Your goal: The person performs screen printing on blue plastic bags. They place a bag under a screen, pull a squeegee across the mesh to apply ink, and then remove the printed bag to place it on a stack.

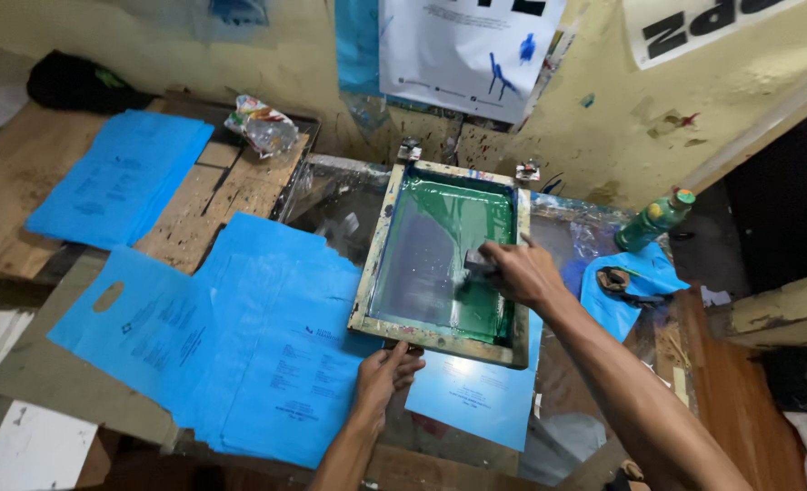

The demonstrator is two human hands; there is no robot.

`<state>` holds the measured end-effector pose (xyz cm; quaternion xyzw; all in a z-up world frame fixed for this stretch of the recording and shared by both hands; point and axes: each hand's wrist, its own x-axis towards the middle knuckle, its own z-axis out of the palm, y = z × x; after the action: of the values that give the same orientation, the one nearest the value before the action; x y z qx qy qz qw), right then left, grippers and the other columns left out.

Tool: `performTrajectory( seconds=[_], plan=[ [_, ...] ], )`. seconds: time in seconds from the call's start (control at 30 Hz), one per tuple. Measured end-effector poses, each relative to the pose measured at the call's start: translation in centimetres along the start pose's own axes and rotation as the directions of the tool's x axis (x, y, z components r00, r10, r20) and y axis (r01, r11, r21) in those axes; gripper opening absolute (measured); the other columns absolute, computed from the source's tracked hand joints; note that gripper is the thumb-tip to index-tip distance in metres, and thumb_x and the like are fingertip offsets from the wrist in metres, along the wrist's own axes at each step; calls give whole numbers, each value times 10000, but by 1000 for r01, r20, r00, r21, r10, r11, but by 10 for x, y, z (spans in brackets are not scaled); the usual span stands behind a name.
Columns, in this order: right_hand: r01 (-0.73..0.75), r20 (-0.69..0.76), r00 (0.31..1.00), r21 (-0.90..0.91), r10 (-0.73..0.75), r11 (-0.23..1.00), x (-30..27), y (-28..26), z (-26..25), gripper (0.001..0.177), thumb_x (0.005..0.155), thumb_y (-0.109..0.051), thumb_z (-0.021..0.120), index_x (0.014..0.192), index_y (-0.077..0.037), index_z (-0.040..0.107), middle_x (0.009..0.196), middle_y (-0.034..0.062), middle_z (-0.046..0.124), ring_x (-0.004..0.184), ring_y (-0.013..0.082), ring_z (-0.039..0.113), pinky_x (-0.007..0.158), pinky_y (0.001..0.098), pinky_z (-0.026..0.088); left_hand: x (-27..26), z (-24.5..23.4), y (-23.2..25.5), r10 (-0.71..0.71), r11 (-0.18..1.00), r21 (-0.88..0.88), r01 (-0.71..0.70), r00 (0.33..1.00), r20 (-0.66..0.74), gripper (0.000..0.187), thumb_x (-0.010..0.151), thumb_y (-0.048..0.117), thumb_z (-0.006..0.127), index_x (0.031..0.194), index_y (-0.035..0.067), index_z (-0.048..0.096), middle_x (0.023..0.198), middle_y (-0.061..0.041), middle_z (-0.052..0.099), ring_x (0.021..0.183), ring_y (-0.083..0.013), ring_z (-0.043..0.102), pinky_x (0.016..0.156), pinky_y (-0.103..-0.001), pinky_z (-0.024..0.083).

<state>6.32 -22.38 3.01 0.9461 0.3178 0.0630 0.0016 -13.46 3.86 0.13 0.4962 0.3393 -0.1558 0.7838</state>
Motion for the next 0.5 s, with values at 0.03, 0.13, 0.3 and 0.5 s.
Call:
performTrajectory(
  seconds=[0.03,0.13,0.3,0.5],
  plan=[
    [-13,-48,999,72,16,997,0,8,-3,489,816,-256,725,1290,-227,608,1091,90,782,888,384,756,1102,587,455,-8,1,11,-10,998,59,10,1000,-4,434,979,348,689,1107,-64,741,1034,-235,826,950,-260,770,735,-317,555],
    [-44,-481,860,264,171,963,-27,-29,-100,560,845,-121,760,1377,-73,593,1158,169,754,1017,370,696,1035,510,483,-31,12,53,136,980,-172,-97,962,237,484,988,441,451,1203,78,688,1284,-177,816,1113,-335,769,1030,-472,479],
    [-51,-775,632,-28,10,998,37,-7,-172,457,903,-116,901,1296,-32,683,1013,155,695,890,395,705,1114,628,432,69,69,73,661,512,314,-800,600,450,482,1001,364,565,1414,124,622,1371,-205,690,1266,-376,668,1054,-482,502],
    [-43,-721,693,-29,9,999,85,34,-202,428,1047,-106,811,1389,-39,563,1116,237,773,1009,420,749,1104,797,390,143,74,34,672,-436,631,-642,233,702,548,1021,398,661,1468,182,429,1585,-212,309,1424,-494,363,1141,-705,438]
  ],
)
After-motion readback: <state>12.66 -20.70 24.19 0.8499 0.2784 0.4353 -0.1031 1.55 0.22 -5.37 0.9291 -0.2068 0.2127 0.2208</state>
